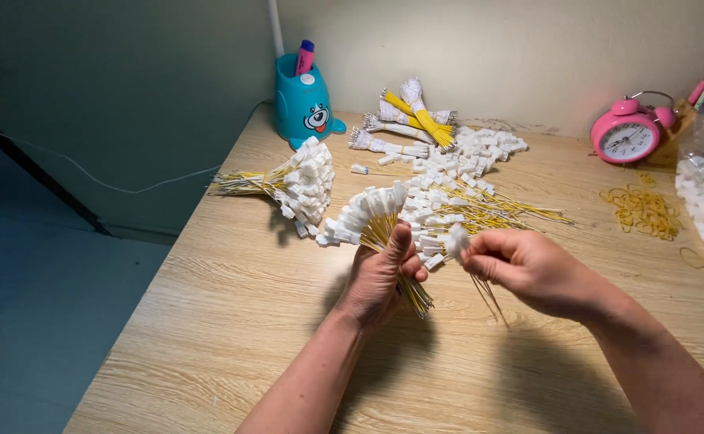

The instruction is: A person is gathering small white plastic components with yellow stems from a desk and organizing them into a large bundle held in their hand.

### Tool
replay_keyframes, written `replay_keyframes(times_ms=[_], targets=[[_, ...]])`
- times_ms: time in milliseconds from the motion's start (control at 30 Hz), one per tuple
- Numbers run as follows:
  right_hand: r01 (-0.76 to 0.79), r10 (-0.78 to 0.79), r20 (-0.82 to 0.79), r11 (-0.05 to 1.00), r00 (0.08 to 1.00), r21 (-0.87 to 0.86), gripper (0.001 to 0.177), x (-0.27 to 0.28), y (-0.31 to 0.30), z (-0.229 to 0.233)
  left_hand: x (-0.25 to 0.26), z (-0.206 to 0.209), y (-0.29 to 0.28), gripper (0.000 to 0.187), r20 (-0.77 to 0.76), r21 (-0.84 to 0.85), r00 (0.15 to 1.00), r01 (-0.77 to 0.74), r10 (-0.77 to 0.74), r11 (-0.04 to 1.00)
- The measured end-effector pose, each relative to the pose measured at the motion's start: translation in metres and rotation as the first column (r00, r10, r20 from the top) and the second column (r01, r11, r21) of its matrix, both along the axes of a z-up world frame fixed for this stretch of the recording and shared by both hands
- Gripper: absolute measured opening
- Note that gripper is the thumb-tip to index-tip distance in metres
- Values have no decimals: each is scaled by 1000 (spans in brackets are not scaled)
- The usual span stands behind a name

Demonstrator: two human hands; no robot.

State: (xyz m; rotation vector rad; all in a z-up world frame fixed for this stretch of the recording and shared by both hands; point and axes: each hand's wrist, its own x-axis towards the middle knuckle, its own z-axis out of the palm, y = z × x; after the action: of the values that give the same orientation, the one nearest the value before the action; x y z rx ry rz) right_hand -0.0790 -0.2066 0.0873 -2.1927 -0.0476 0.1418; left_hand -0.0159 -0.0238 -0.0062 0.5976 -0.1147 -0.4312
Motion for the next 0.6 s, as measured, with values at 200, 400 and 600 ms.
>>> replay_keyframes(times_ms=[200,400,600], targets=[[138,-79,-151,892,985,430,11,16,58,32,-9,9,4,59,116,-34,993,42,-38,999],[154,-97,-163,911,982,384,13,49,58,-4,-3,-3,-3,85,382,103,919,63,-98,993],[219,-146,-198,878,969,425,15,47,62,-4,-1,-4,0,75,473,169,872,48,-124,985]])
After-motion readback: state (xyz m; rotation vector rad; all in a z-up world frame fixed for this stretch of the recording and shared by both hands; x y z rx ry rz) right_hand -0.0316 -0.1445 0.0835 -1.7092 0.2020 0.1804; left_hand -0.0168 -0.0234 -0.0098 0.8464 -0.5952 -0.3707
